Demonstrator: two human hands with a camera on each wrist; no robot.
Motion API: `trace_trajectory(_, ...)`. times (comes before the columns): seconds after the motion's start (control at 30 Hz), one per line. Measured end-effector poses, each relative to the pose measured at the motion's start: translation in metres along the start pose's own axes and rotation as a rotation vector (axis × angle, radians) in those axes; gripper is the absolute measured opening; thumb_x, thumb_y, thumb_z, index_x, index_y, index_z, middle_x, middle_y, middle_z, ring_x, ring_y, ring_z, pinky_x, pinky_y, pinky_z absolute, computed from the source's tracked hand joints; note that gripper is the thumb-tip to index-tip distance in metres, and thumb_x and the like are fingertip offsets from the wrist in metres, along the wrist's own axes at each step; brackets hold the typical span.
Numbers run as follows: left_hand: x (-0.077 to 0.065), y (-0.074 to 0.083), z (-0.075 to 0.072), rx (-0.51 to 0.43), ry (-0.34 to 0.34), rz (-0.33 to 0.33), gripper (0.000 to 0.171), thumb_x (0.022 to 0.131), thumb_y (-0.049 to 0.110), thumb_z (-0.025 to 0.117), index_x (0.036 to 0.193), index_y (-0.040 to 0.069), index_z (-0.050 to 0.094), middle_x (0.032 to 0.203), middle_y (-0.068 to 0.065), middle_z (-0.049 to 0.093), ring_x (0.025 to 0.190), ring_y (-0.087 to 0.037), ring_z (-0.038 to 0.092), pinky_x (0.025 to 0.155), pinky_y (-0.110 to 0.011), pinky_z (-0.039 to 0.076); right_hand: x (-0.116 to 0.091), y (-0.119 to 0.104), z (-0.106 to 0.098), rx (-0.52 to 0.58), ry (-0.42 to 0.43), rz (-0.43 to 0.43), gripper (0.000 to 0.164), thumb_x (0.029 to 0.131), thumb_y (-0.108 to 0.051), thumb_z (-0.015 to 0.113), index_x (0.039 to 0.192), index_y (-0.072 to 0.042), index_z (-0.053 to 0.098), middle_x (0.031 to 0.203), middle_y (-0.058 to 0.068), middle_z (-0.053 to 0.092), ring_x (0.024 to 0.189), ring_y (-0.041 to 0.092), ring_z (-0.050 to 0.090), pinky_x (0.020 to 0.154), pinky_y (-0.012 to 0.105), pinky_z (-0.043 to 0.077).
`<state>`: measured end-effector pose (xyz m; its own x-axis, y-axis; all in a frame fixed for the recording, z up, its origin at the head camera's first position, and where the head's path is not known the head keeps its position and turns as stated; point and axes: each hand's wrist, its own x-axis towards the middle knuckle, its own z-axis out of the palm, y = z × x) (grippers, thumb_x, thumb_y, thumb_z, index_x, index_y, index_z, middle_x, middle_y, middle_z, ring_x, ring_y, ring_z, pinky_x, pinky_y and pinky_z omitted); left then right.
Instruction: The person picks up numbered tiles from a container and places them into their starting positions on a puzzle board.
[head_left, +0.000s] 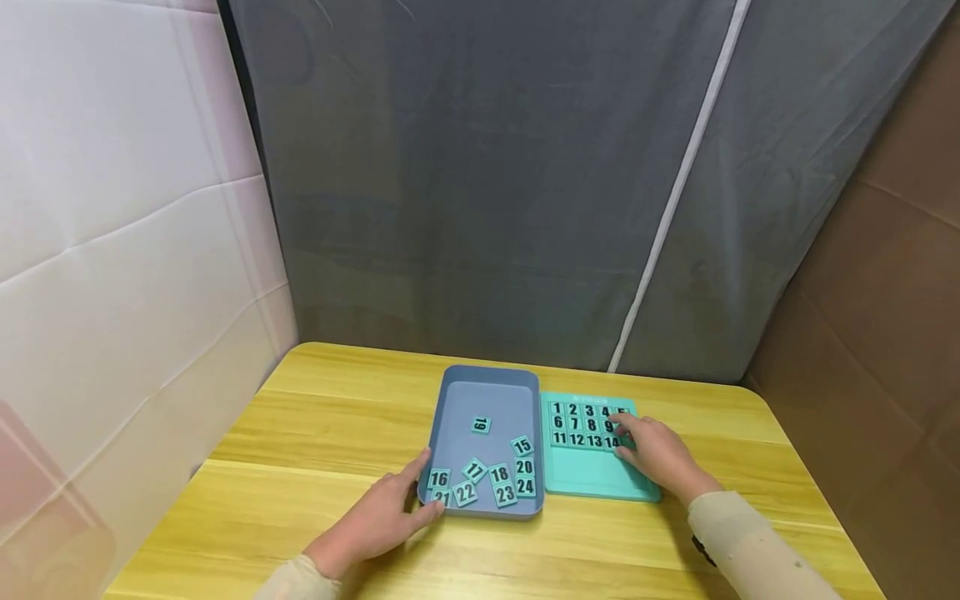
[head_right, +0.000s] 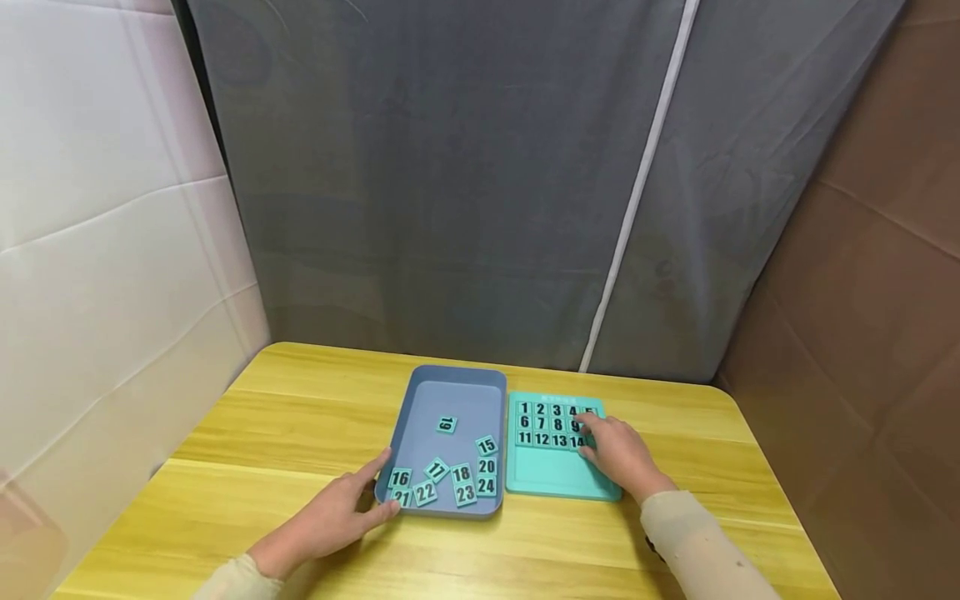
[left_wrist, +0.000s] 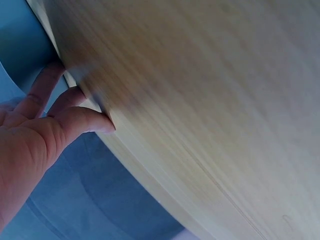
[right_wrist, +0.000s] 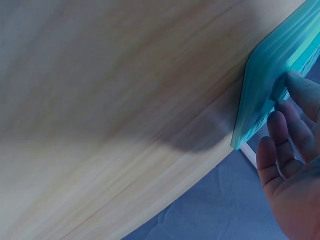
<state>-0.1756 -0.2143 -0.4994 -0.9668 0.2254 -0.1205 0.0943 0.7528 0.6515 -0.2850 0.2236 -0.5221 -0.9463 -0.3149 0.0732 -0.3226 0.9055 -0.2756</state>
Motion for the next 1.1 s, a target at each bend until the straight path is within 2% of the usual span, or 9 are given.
trace_trajectory(0.33,0.0019,0.0007,0.0006,0.012,0.001,0.002,0.09,0.097,0.045,0.078,0.166,0.005,0.037,0.149,-0.019,0.065,0.127,-0.032,0.063,0.113,-0.059,0.049,0.0016,-0.0002,0.0048,-0.022,0.039,0.001,0.049,0.093,-0.02,0.086,0.137,-0.007,0.068,0.116,0.009,0.079,0.109,0.03,0.075,0.096,0.054,0.06)
trace_trajectory(0.63,0.0019,0.001,0.0001,0.014,-0.001,-0.008,0.09,0.097,0.044,0.078,0.167,0.005,0.036,0.15,-0.02,0.064,0.128,-0.033,0.062,0.113,-0.059,0.049,0.001,-0.0026,0.0044,-0.019,0.014,0.023,0.048,0.095,-0.021,0.084,0.138,-0.008,0.068,0.128,0.014,0.075,0.118,0.034,0.072,0.101,0.056,0.058)
trace_trajectory(1.1,-0.0007,0.001,0.0003,0.004,0.002,-0.007,0.09,0.097,0.044,0.078,0.166,0.005,0.037,0.155,-0.02,0.059,0.132,-0.034,0.061,0.115,-0.059,0.048,0.0001,-0.0043,0.0057,-0.009,0.006,0.021,0.049,0.095,-0.02,0.083,0.139,-0.006,0.067,0.134,0.018,0.073,0.124,0.037,0.07,0.106,0.057,0.056)
